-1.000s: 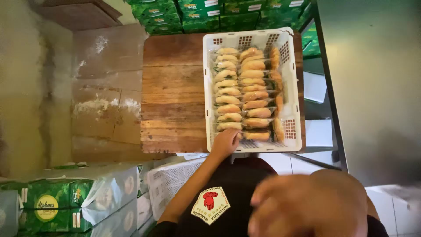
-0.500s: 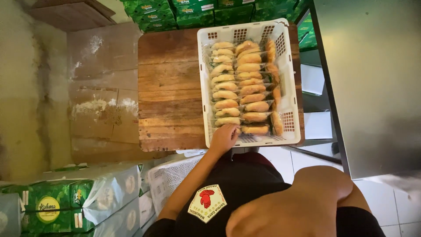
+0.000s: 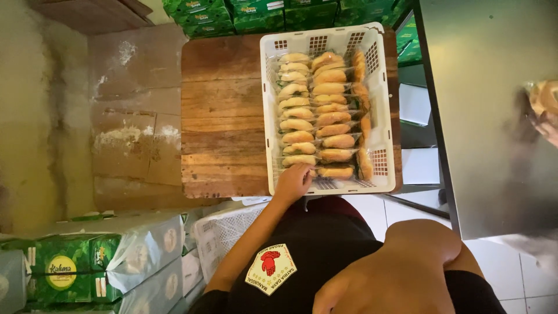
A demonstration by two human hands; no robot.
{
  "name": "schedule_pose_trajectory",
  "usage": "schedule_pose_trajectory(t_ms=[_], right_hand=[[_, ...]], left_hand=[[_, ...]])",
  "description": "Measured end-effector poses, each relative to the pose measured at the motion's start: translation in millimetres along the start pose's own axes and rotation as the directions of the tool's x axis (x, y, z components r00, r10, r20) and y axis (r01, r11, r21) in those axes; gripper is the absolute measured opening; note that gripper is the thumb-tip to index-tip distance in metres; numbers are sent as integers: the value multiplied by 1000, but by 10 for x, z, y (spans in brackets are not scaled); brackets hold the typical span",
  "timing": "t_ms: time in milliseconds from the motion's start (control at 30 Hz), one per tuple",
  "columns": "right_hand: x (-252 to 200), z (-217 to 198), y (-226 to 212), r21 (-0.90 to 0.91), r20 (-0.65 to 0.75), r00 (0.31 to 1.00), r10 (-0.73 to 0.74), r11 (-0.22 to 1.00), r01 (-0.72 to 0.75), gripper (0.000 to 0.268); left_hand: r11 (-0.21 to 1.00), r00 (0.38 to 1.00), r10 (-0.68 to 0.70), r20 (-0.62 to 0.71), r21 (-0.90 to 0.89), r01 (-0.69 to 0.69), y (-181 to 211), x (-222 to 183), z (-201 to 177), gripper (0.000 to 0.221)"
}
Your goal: The person organizes wrapped bread rolls in a plastic crate by hand, placing a new roll into the crate and rearranging the existing ones.
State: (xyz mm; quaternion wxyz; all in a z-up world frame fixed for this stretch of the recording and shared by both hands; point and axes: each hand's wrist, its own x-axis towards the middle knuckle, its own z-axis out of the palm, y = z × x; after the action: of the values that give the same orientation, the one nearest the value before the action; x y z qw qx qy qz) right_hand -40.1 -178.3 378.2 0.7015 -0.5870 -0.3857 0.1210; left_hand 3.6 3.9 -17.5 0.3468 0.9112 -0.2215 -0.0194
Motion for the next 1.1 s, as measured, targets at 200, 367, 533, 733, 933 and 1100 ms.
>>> schedule_pose_trajectory(t_ms=[200, 367, 533, 733, 933, 1100], right_hand=[[-139, -259, -29, -13, -92, 996, -18, 1000, 17, 15], [-663, -1119, 788, 231, -403, 914, 37, 971, 62, 15], [-1545, -2672, 1897, -142, -829, 549, 103, 912, -385, 36], [-4093, -4426, 3550, -243, -970, 242, 38, -263, -934, 51], [-4663, -4834, 3411, -4, -991, -80, 104, -629, -778, 77], [-4752, -5209, 3450, -7, -995, -66, 75, -713, -701, 95]], left_hand=[[999, 999, -39, 32, 33, 38, 34, 11, 33, 21], [996, 995, -88, -46, -5, 88, 102, 37, 30, 22], [993, 989, -118, -85, 8, 119, 152, 26, 15, 19], [981, 972, -191, -137, 7, 194, 235, 59, -25, 22], [926, 925, -358, -127, 80, 369, 302, 82, 14, 23], [901, 909, -366, -199, 169, 400, 312, 92, 57, 21]])
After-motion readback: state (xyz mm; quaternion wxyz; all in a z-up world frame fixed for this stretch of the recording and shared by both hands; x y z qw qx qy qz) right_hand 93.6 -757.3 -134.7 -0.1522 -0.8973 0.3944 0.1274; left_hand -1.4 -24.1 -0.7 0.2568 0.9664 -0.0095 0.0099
